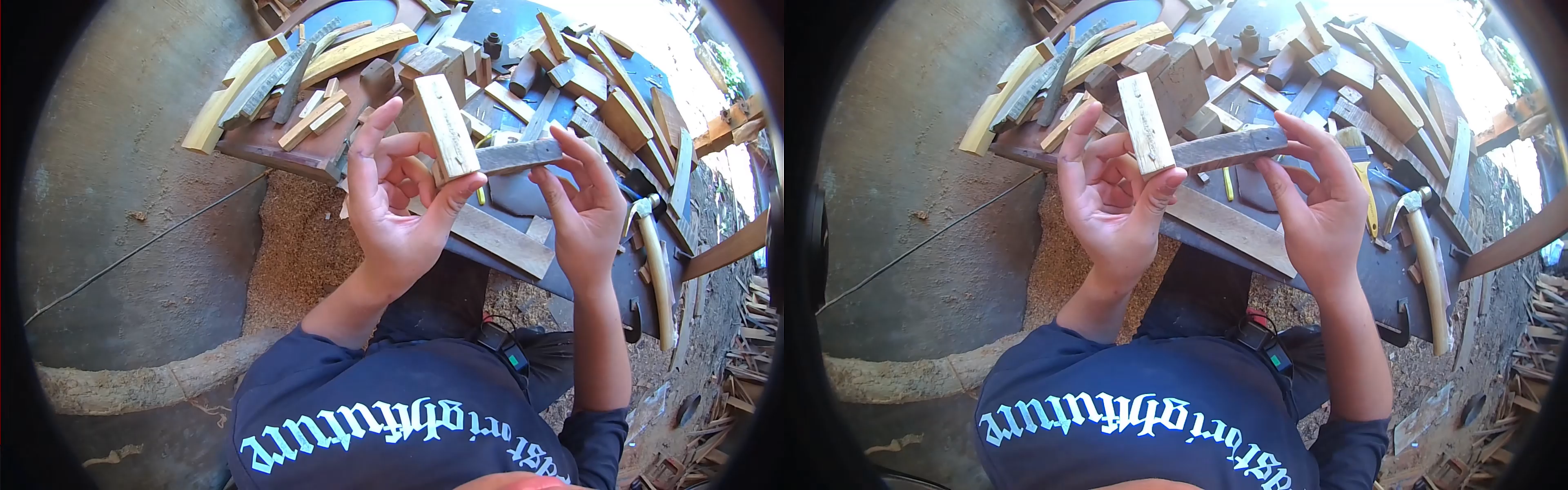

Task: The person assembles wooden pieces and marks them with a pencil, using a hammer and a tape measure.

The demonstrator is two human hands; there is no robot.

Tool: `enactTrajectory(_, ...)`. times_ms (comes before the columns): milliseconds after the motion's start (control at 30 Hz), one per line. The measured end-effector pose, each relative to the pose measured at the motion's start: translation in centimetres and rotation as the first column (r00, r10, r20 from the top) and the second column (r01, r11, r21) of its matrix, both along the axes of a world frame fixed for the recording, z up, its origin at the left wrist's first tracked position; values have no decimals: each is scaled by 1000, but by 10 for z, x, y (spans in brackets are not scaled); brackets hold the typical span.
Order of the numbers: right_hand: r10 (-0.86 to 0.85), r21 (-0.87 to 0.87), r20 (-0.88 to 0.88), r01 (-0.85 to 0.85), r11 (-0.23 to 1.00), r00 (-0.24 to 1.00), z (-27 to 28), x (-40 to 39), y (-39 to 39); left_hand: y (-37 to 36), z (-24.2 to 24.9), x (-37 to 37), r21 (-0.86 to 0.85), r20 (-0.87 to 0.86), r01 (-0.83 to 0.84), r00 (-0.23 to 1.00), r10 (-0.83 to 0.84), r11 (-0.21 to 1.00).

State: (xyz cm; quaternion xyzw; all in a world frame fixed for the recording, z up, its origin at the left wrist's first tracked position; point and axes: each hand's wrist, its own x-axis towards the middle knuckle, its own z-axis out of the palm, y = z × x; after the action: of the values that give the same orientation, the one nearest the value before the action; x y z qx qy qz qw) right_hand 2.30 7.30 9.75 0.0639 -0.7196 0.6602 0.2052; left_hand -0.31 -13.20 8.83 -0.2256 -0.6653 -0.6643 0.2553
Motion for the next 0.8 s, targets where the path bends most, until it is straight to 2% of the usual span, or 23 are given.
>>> enactTrajectory(200,19,-37,18,-19,999,1000,3,6,2,5,-1,3,-41,-69,28,997,-31,999)
enactTrajectory(300,106,-132,109,-91,987,988,2,12,0,10,1,2,51,-80,132,989,-128,990)
enactTrajectory(400,281,-322,191,-211,923,940,0,18,-11,15,10,8,158,-58,253,967,-247,955)
enactTrajectory(467,350,-379,222,-250,891,910,-1,25,-23,17,10,13,280,41,308,942,-332,909)
enactTrajectory(500,371,-384,242,-263,885,896,-4,27,-26,18,10,14,342,87,328,922,-377,881)
enactTrajectory(567,387,-353,263,-285,891,884,-5,31,-30,14,12,10,234,124,320,926,-355,918)
enactTrajectory(667,283,-72,296,-275,959,912,5,31,-22,4,6,3,132,217,332,909,-355,934)
enactTrajectory(767,226,-156,249,-191,969,942,13,28,-8,3,5,2,213,244,412,855,-457,886)
enactTrajectory(800,228,-176,246,-188,966,942,16,28,-4,7,4,4,261,190,392,875,-446,882)
